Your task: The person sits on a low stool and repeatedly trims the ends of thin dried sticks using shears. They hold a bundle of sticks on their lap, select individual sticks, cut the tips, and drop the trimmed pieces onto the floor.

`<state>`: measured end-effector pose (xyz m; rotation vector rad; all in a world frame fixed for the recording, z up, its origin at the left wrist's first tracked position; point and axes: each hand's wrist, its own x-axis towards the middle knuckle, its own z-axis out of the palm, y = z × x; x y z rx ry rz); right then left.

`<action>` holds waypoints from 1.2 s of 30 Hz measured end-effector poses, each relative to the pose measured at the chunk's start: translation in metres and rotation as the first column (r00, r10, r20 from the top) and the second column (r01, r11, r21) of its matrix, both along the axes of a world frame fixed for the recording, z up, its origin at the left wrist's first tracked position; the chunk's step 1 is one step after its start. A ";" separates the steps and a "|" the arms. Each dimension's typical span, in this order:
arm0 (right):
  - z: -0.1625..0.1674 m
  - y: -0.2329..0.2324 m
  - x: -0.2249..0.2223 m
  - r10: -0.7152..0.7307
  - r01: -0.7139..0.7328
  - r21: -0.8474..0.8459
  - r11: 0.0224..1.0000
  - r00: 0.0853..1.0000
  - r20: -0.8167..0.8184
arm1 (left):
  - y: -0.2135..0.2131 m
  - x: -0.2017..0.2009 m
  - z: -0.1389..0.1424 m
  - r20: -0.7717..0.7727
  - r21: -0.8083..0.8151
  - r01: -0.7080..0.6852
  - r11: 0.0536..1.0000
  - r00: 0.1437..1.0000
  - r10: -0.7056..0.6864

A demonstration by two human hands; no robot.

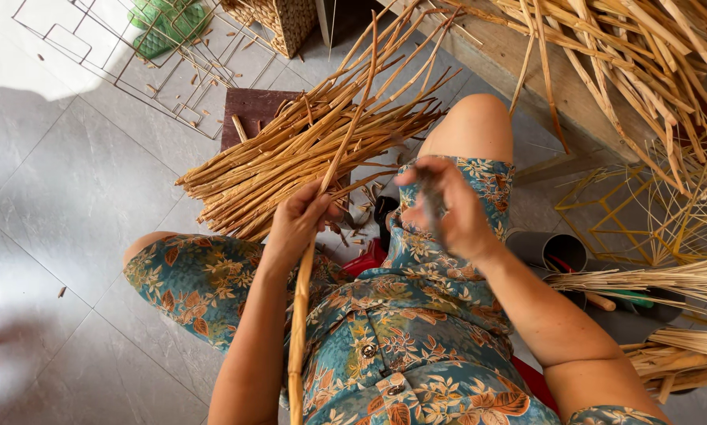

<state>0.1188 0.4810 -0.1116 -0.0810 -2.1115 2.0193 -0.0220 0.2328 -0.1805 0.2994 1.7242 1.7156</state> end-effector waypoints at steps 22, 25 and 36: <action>-0.005 0.069 0.018 -0.262 0.304 -0.183 0.935 0.940 0.220 | 0.012 0.018 0.061 -0.081 -0.103 0.197 0.975 0.975 -0.206; -0.003 0.042 0.007 -0.149 0.142 -0.289 0.947 0.989 -0.002 | 0.027 0.028 0.067 -0.009 -0.108 0.228 0.967 0.973 -0.231; -0.004 0.073 -0.007 -0.507 0.418 -0.503 0.757 0.861 -0.047 | 0.013 0.049 0.051 0.101 -0.181 0.457 0.871 0.890 -0.445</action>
